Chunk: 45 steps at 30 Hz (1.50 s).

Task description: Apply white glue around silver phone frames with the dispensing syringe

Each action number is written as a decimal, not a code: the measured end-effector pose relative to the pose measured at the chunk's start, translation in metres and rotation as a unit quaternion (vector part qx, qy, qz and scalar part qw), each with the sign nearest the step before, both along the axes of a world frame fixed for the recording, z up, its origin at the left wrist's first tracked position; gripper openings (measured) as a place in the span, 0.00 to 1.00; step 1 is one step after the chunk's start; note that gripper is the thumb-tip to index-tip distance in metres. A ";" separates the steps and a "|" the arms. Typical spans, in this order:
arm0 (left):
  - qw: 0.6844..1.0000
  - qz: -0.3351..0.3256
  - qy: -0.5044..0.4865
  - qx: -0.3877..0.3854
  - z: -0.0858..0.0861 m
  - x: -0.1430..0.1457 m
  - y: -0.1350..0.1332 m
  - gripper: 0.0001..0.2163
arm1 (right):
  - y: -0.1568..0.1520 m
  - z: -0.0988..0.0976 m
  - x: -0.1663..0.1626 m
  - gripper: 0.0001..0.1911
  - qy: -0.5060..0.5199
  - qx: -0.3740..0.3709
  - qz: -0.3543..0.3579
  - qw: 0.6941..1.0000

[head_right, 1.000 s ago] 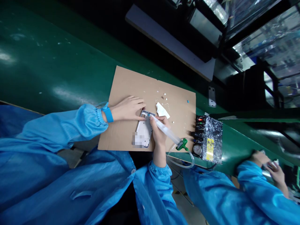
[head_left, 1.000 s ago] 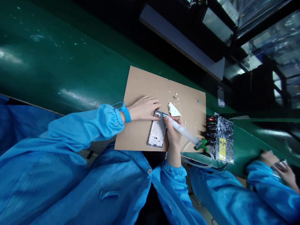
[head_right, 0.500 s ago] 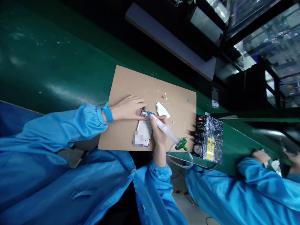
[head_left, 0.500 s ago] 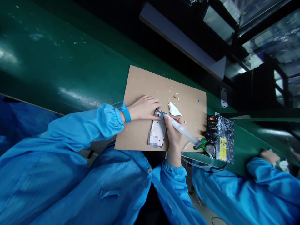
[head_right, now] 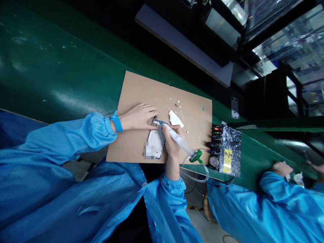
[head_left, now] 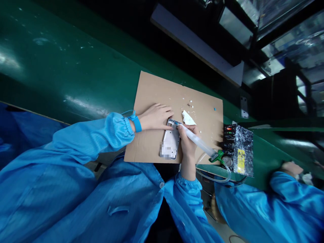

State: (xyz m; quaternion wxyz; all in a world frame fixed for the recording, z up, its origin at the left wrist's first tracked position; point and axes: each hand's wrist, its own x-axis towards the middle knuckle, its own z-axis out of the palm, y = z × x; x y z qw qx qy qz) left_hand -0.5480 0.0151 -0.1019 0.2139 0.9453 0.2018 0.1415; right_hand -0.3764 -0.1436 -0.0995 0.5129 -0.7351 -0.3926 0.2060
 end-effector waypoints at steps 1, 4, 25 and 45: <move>1.000 0.000 -0.003 0.001 -0.001 0.000 0.000 0.22 | 0.000 0.000 0.000 0.26 0.001 0.001 0.000 1.000; 1.000 0.000 -0.005 0.000 -0.002 0.000 0.000 0.22 | 0.001 0.000 0.000 0.25 0.006 0.006 0.000 1.000; 1.000 0.000 -0.017 -0.014 -0.007 0.001 0.002 0.22 | -0.002 -0.005 0.003 0.26 0.037 0.045 -0.038 0.998; 0.883 0.443 -0.154 0.006 0.001 -0.062 0.129 0.09 | -0.006 -0.013 0.009 0.27 0.066 0.126 -0.111 0.984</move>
